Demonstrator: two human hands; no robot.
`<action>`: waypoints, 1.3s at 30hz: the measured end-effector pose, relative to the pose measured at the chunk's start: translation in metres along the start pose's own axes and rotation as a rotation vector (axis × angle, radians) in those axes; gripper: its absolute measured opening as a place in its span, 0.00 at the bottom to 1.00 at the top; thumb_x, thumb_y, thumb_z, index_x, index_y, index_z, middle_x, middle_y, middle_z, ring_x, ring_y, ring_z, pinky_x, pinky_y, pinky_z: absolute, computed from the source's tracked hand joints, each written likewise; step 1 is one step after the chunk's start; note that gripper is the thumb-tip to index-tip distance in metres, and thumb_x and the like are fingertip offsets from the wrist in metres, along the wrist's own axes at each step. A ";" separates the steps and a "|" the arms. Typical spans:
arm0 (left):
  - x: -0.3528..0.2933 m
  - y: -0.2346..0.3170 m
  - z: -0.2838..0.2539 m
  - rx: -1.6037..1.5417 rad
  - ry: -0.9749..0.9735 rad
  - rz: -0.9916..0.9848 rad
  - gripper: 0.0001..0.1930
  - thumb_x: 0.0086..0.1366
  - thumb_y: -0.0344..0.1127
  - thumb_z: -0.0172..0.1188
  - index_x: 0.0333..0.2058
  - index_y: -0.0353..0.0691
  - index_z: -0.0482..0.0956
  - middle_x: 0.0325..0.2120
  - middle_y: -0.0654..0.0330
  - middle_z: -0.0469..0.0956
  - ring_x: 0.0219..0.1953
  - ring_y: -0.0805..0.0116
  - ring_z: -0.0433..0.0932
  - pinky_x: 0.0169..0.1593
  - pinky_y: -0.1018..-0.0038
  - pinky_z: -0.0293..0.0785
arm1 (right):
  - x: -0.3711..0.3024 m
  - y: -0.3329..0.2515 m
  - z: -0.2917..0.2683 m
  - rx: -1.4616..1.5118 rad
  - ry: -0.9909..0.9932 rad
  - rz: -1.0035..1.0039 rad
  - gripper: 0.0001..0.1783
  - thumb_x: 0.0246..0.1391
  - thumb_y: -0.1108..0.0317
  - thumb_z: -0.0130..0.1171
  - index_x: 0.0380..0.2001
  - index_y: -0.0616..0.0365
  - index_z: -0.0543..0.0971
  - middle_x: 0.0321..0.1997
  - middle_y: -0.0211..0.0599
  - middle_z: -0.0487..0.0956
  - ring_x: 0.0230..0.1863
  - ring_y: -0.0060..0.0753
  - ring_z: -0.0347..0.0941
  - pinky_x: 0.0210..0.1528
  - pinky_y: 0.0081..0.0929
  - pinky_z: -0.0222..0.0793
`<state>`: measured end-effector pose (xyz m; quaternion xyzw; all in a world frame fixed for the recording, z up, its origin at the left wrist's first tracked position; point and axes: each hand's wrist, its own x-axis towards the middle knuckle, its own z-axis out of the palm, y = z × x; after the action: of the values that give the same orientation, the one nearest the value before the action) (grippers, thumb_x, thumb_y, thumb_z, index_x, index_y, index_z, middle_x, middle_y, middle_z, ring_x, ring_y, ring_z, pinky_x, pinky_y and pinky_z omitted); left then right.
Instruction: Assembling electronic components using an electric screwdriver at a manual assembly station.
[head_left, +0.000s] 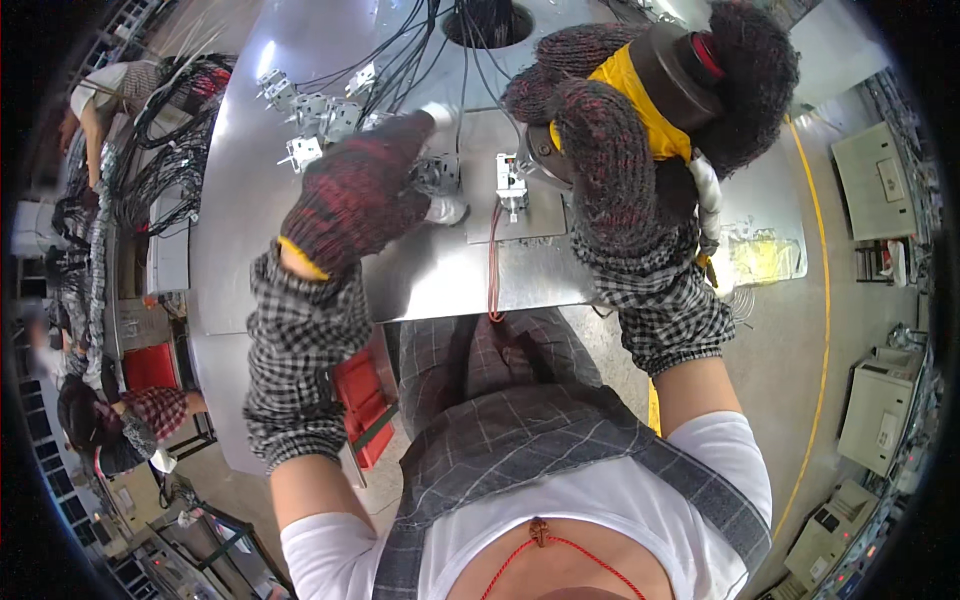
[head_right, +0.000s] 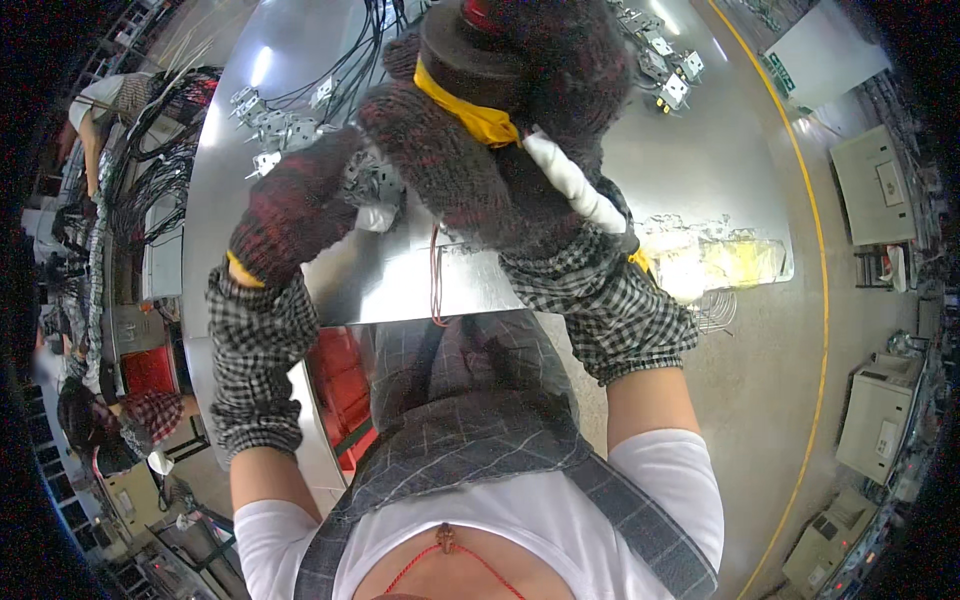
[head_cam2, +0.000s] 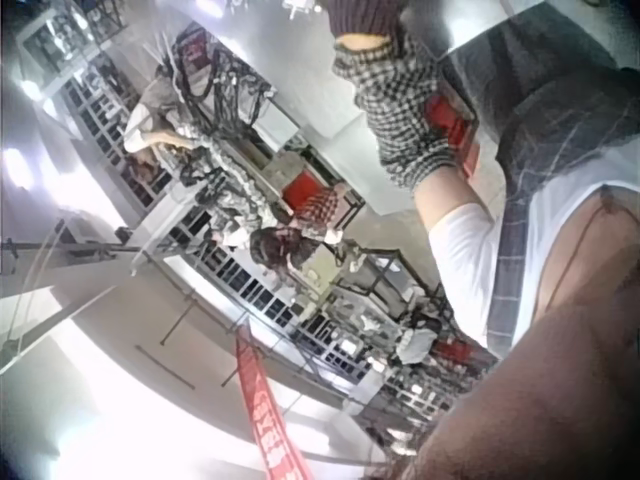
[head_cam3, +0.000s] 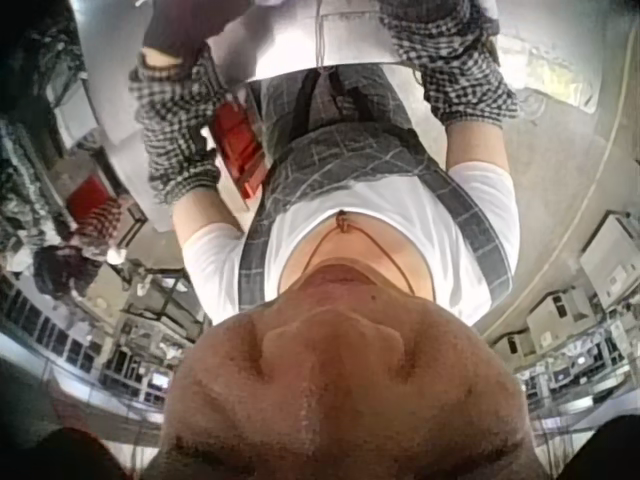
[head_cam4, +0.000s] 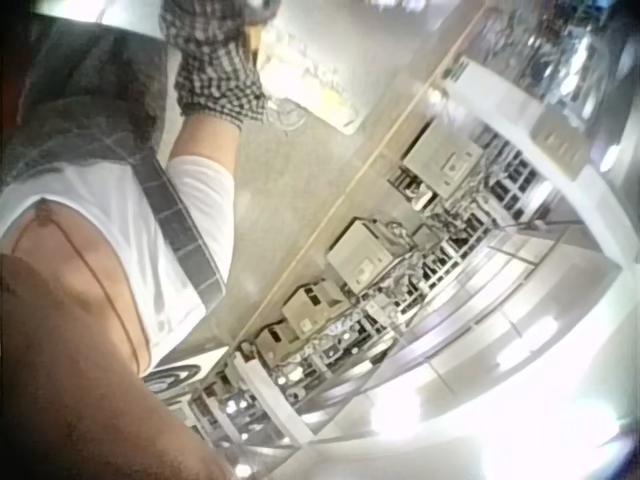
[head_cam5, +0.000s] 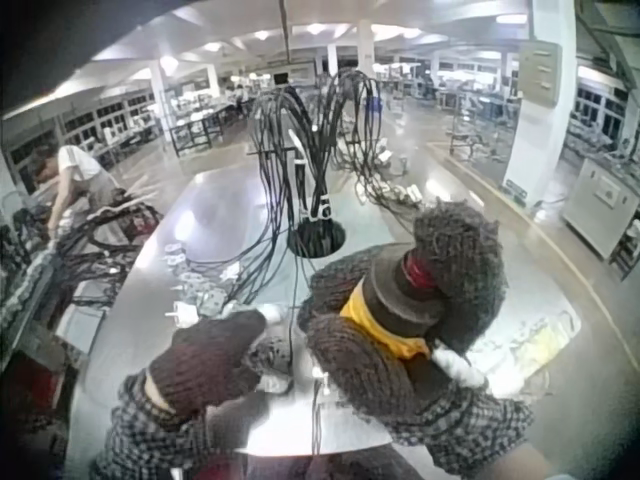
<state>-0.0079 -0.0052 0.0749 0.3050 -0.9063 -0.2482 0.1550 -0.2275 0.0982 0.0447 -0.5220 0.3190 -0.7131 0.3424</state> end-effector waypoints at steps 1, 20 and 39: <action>0.003 0.002 0.001 0.174 -0.102 -0.007 0.37 0.50 0.42 0.73 0.59 0.44 0.69 0.50 0.50 0.77 0.50 0.51 0.78 0.51 0.58 0.75 | -0.002 -0.001 -0.002 0.041 0.035 0.006 0.24 0.66 0.63 0.51 0.62 0.56 0.62 0.50 0.44 0.71 0.47 0.35 0.70 0.47 0.33 0.70; -0.031 0.012 0.051 -0.329 0.172 0.082 0.22 0.55 0.37 0.67 0.49 0.40 0.74 0.34 0.56 0.75 0.30 0.61 0.79 0.38 0.68 0.77 | 0.009 -0.020 0.025 0.038 0.091 -0.197 0.31 0.64 0.71 0.54 0.66 0.53 0.54 0.54 0.56 0.74 0.47 0.48 0.79 0.48 0.42 0.81; -0.052 0.005 0.066 -0.335 0.198 -0.001 0.31 0.49 0.48 0.74 0.51 0.42 0.76 0.40 0.53 0.80 0.38 0.60 0.82 0.37 0.67 0.77 | 0.018 -0.010 0.018 -0.253 0.053 -0.280 0.26 0.67 0.65 0.49 0.62 0.61 0.54 0.39 0.50 0.80 0.27 0.39 0.80 0.25 0.27 0.77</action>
<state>0.0009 0.0544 0.0158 0.2985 -0.8324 -0.3644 0.2918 -0.2153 0.0877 0.0671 -0.5813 0.3392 -0.7214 0.1632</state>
